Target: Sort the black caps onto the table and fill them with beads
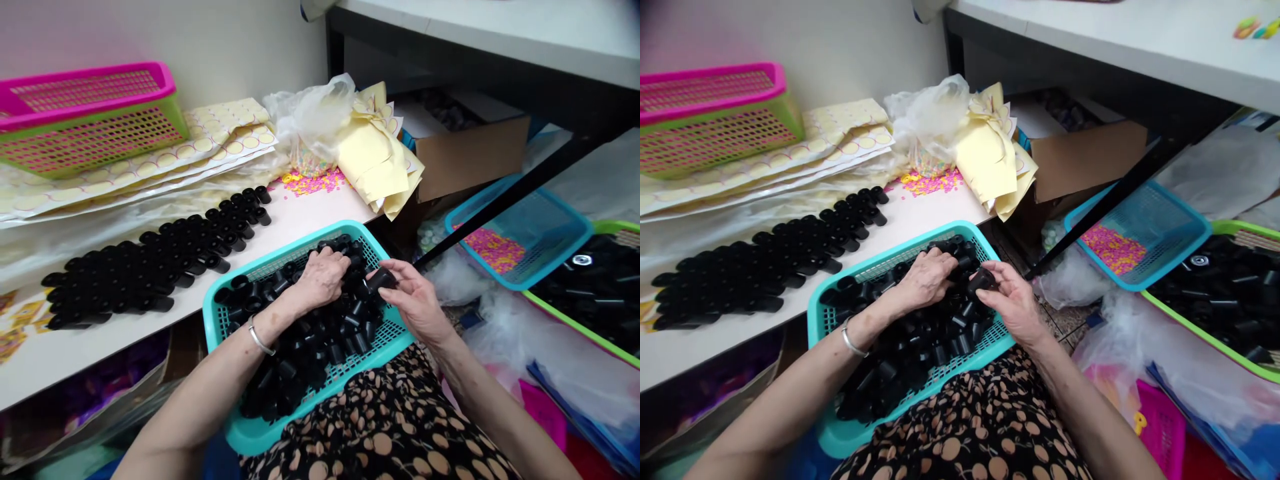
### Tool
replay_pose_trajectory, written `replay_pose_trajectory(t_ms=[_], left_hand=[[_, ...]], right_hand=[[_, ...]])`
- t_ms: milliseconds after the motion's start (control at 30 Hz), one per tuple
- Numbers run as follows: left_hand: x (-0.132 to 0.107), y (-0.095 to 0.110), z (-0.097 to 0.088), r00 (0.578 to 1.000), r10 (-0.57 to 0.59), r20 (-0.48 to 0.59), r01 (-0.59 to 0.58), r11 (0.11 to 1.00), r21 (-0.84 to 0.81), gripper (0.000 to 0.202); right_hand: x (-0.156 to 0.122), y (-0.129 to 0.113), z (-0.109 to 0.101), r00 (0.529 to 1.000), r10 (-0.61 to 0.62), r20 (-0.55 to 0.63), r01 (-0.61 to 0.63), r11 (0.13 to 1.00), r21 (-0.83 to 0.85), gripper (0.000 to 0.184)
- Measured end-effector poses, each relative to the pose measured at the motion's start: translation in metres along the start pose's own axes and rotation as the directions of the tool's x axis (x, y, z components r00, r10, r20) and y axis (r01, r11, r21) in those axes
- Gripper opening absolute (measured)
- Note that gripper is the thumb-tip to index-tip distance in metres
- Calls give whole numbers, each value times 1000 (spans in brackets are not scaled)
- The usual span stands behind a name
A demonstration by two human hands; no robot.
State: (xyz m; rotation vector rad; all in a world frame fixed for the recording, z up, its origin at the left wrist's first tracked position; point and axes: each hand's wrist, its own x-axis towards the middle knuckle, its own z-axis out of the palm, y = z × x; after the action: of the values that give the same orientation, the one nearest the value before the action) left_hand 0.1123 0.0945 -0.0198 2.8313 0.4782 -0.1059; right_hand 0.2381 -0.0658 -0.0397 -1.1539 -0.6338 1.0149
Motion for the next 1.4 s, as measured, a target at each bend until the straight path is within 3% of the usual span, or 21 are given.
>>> replay_pose_trajectory(t_ms=[100, 200, 300, 367, 667, 867, 1033, 1167, 1267, 1333, 1400], left_hand=[[-8, -3, -1, 991, -47, -126, 2, 943, -332, 18], [-18, -1, -5, 990, -83, -117, -18, 736, -676, 26], [-24, 6, -7, 994, -68, -88, -41, 512, -858, 28], [-25, 9, -5, 993, -70, -95, -54, 445, -894, 31], [-27, 11, 1, 988, -116, -98, -32, 470, -882, 32], [-28, 14, 0, 977, -198, -78, -4, 349, -937, 33], [-25, 15, 2, 970, -226, -88, -14, 313, -950, 35], [-25, 21, 2, 916, -397, -53, -14, 99, -995, 47], [-31, 27, 0, 913, -407, -23, -28, -6, -1000, 58], [-37, 29, 0, 905, -410, -110, -84, 81, -993, 55], [-42, 29, 1, 866, -416, -279, -172, 277, -945, 40]], right_hand=[[2, 1, 7, 997, -78, 3, 78, 997, -4, 44], [4, 2, 16, 989, -151, -9, 151, 989, 7, 39], [6, 4, 22, 981, -188, -44, 190, 981, 37, 36], [7, 5, 23, 979, -197, -62, 199, 979, 38, 36], [7, 7, 21, 987, -156, -35, 154, 987, -51, 36], [7, 5, 21, 989, -145, -26, 143, 988, -55, 33], [7, 5, 24, 993, -118, -26, 117, 992, -36, 31], [4, 7, 27, 996, -80, -47, 76, 995, -65, 33], [1, 7, 28, 989, -57, -140, 52, 998, -36, 37], [1, 7, 30, 975, -33, -220, 34, 999, 1, 43], [3, 8, 33, 964, 3, -265, 11, 999, 50, 46]])
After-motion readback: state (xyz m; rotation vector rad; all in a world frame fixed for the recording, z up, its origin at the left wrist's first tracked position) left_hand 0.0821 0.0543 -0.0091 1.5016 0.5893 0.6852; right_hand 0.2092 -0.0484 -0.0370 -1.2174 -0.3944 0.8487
